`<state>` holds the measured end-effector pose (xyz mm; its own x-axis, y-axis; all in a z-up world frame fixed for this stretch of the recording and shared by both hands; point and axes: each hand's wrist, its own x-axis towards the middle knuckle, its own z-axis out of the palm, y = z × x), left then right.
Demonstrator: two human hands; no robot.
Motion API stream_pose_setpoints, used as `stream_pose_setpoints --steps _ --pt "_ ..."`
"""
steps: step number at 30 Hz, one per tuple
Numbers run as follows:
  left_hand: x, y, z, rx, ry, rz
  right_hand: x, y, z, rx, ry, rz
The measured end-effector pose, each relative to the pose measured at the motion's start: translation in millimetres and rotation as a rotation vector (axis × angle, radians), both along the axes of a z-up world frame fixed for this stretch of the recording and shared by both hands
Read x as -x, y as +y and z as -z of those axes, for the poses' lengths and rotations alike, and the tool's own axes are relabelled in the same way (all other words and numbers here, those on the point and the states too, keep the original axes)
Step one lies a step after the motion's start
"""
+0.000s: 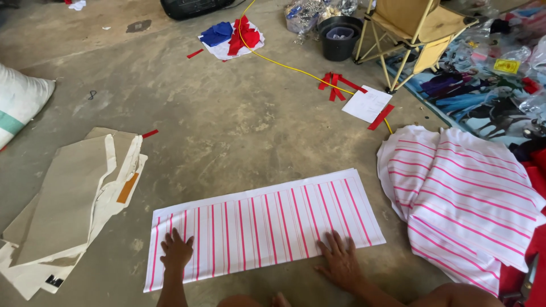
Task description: Cutting striped fabric with scissors and folding the pieces on the floor
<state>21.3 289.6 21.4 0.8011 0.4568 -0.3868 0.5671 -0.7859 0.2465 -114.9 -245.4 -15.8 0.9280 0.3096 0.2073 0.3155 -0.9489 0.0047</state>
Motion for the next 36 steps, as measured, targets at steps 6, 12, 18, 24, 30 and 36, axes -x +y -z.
stream_pose_setpoints --steps 6,12,18,24,30,36 --pt "-39.6 36.4 29.4 -0.070 -0.058 -0.039 -1.8 -0.9 -0.9 -0.048 -0.067 -0.043" --pt "-67.4 42.0 31.0 -0.134 -0.113 -0.080 -5.0 -0.8 -0.7 -0.023 -0.163 -0.046" --pt "-83.5 53.3 29.7 -0.136 -0.144 -0.044 -7.6 -4.2 9.3 0.015 -0.147 -0.040" --pt "-73.9 30.8 19.0 -0.125 -0.068 -0.151 -8.1 -3.5 1.5 0.027 -0.115 -0.047" --pt "-60.0 14.2 3.6 -0.183 -0.052 -0.154 -6.9 -3.8 9.2 0.003 -0.114 -0.024" --pt "-66.0 -75.0 16.7 -0.224 -0.261 0.163 -1.8 -23.5 12.4 -0.183 -0.141 0.104"
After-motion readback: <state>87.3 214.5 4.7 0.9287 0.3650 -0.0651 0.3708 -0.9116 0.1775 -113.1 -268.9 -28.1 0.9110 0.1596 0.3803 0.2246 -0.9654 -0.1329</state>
